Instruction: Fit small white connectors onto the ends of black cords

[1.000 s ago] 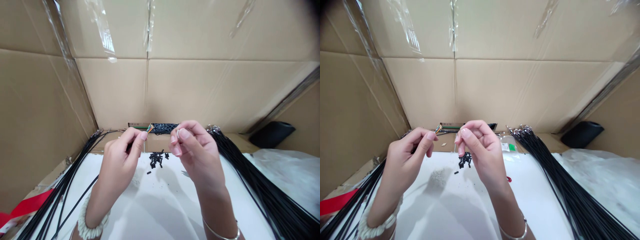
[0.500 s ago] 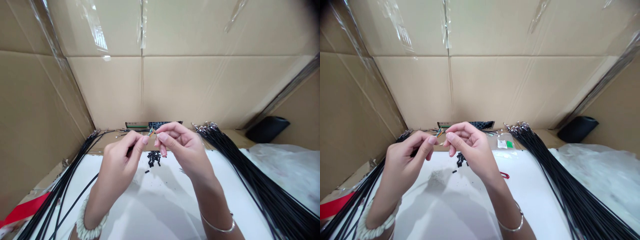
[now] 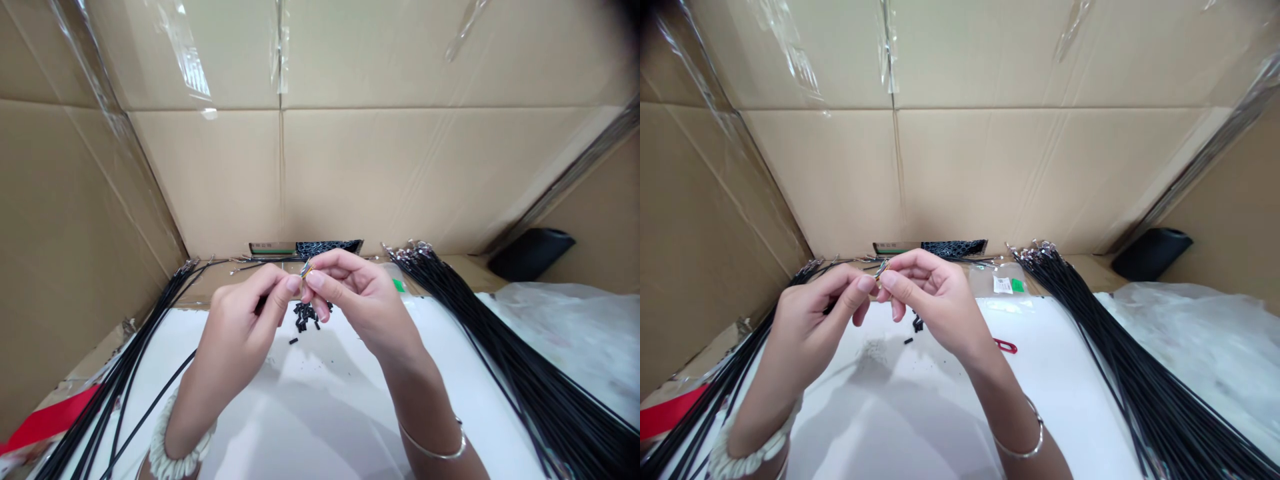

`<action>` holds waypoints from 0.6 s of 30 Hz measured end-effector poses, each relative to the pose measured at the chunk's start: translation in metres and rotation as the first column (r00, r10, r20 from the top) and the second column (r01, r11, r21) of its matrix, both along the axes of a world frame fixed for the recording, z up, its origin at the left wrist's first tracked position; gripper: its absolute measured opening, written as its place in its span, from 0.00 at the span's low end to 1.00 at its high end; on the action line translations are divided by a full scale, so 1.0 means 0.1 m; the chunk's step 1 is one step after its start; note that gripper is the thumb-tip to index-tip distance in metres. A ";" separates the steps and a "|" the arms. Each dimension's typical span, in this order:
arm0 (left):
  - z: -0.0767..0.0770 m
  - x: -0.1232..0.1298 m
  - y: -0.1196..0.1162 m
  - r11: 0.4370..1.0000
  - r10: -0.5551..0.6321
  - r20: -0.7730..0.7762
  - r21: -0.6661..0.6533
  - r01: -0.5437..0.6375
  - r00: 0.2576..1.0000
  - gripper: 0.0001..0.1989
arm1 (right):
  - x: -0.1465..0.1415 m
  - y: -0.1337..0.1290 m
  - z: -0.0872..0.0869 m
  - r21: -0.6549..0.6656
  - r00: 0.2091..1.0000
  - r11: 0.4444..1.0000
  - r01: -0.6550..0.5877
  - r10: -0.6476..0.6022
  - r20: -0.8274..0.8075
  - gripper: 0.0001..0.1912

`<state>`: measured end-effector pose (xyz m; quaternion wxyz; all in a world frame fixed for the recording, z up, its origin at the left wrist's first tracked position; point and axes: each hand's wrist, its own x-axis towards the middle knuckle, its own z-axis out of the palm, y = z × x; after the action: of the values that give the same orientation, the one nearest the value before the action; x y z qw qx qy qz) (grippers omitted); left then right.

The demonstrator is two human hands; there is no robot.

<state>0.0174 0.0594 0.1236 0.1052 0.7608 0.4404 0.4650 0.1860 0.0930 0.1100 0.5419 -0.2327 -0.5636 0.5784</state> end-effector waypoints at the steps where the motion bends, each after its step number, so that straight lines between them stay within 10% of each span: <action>1: 0.00 0.00 0.00 1.000 -0.006 0.007 -0.008 0.006 1.000 0.15 | 0.00 0.00 0.00 0.001 1.000 1.000 0.006 -0.006 0.004 0.05; 18: -0.05 -0.03 0.04 0.974 -0.098 0.197 -0.184 0.135 0.976 0.19 | -0.05 -0.03 -0.02 0.012 0.996 1.000 -0.005 0.006 -0.093 0.04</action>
<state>0.0141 0.0636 0.1185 0.2477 0.7242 0.4269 0.4816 0.1808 0.0901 0.1080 0.5673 -0.2007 -0.5419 0.5867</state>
